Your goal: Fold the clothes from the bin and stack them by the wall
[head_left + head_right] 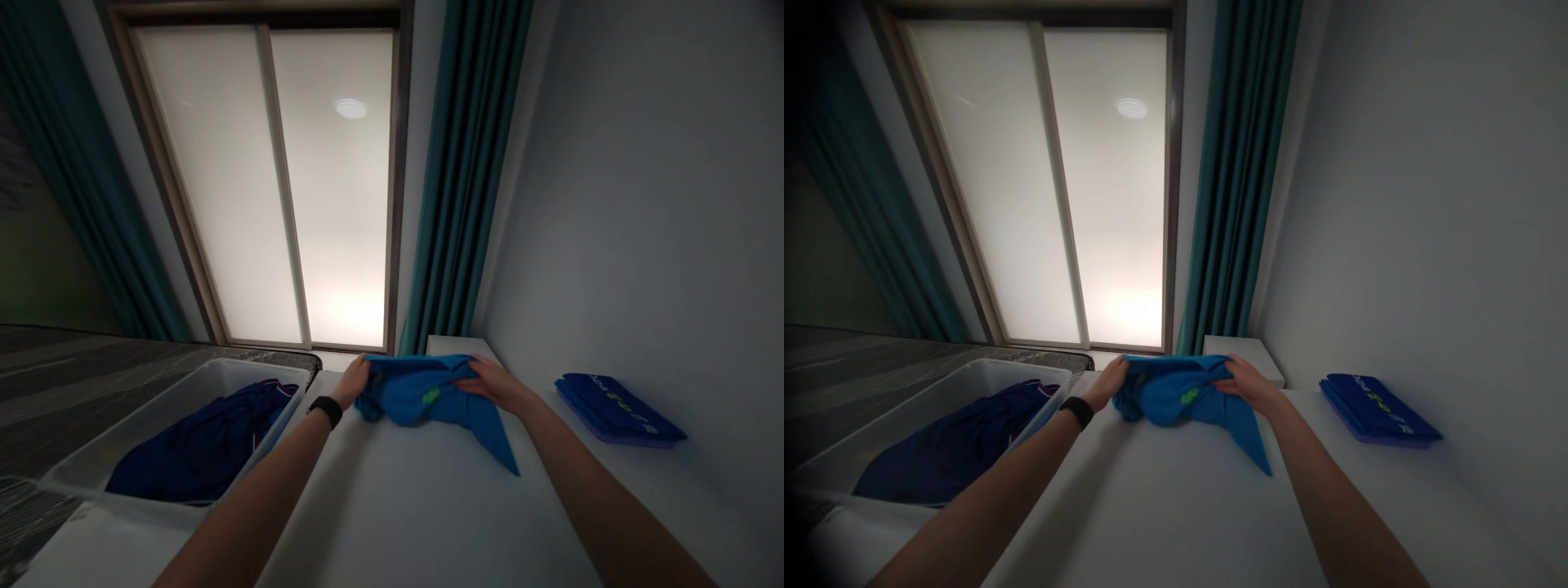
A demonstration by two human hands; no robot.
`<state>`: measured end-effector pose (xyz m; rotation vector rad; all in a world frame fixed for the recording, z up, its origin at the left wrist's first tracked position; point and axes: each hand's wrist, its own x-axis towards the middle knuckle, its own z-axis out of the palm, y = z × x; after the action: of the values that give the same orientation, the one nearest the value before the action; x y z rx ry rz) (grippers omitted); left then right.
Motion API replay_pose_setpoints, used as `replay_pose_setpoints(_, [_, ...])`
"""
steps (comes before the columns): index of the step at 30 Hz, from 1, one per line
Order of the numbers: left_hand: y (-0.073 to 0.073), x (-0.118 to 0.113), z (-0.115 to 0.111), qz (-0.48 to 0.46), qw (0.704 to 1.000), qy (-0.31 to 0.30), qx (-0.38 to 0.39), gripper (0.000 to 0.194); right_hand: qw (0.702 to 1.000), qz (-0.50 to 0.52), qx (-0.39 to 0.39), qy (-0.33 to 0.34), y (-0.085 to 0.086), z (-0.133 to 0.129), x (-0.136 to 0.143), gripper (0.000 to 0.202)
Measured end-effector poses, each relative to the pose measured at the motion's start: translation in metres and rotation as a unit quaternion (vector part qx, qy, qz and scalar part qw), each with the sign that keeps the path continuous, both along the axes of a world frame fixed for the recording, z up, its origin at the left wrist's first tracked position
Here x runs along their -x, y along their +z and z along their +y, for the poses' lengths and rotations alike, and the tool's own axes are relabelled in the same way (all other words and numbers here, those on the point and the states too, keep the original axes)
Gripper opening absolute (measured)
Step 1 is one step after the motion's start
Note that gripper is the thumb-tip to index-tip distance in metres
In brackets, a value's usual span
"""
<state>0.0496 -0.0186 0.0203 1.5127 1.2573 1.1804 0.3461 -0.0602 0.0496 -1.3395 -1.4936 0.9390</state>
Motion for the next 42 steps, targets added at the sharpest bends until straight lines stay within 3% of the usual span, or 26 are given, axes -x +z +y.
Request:
replay_pose_setpoints(5, [0.072, -0.001, 0.027, 0.015, 0.976, 0.113, -0.183, 0.02, 0.979, -0.047, -0.167, -0.11, 0.045, 0.04, 0.003, 0.021])
replay_pose_setpoints(7, [0.086, 0.002, 0.028, 0.029, 0.959, 0.131, -0.248, 0.025, 0.964, -0.093, -0.215, -0.126, 0.051, 0.041, 0.001, 0.023])
replay_pose_setpoints(9, [0.088, 0.005, 0.026, 0.072, 0.944, 0.149, -0.287, 0.029, 0.955, -0.147, -0.225, -0.127, 0.049, 0.038, -0.002, 0.023])
replay_pose_setpoints(17, [0.065, 0.017, 0.025, 0.157, 0.947, 0.18, -0.214, 0.03, 0.961, -0.194, -0.158, -0.116, 0.022, 0.035, -0.009, 0.025])
replay_pose_setpoints(22, [0.058, 0.019, 0.028, 0.177, 0.953, 0.159, -0.186, 0.031, 0.966, -0.199, -0.127, -0.106, 0.011, 0.035, -0.007, 0.027])
replay_pose_setpoints(28, [0.047, 0.018, 0.018, 0.151, 0.958, 0.151, -0.192, 0.027, 0.96, -0.213, -0.155, -0.1, 0.005, 0.025, -0.011, 0.027])
replay_pose_setpoints(30, [0.04, 0.018, 0.016, 0.13, 0.964, 0.142, -0.182, 0.024, 0.961, -0.228, -0.145, -0.063, -0.004, 0.008, -0.003, 0.028])
replay_pose_setpoints(33, [0.027, 0.015, 0.015, 0.086, 0.978, 0.118, -0.15, 0.022, 0.957, -0.262, -0.117, 0.05, -0.029, -0.032, 0.026, 0.024])
replay_pose_setpoints(37, [0.003, 0.011, 0.005, 0.042, 0.993, 0.034, -0.102, 0.019, 0.933, -0.298, -0.108, 0.171, -0.065, -0.087, 0.074, 0.007])
replay_pose_setpoints(39, [-0.007, 0.01, -0.005, 0.028, 0.996, -0.027, -0.082, 0.017, 0.915, -0.31, -0.086, 0.243, -0.068, -0.097, 0.087, 0.01])
replay_pose_setpoints(41, [-0.013, 0.01, -0.016, 0.014, 0.994, -0.086, -0.064, 0.014, 0.897, -0.319, -0.031, 0.304, -0.059, -0.092, 0.091, 0.019])
replay_pose_setpoints(42, [-0.014, 0.01, -0.022, 0.005, 0.992, -0.112, -0.057, 0.013, 0.898, -0.318, -0.013, 0.305, -0.051, -0.084, 0.09, 0.024])
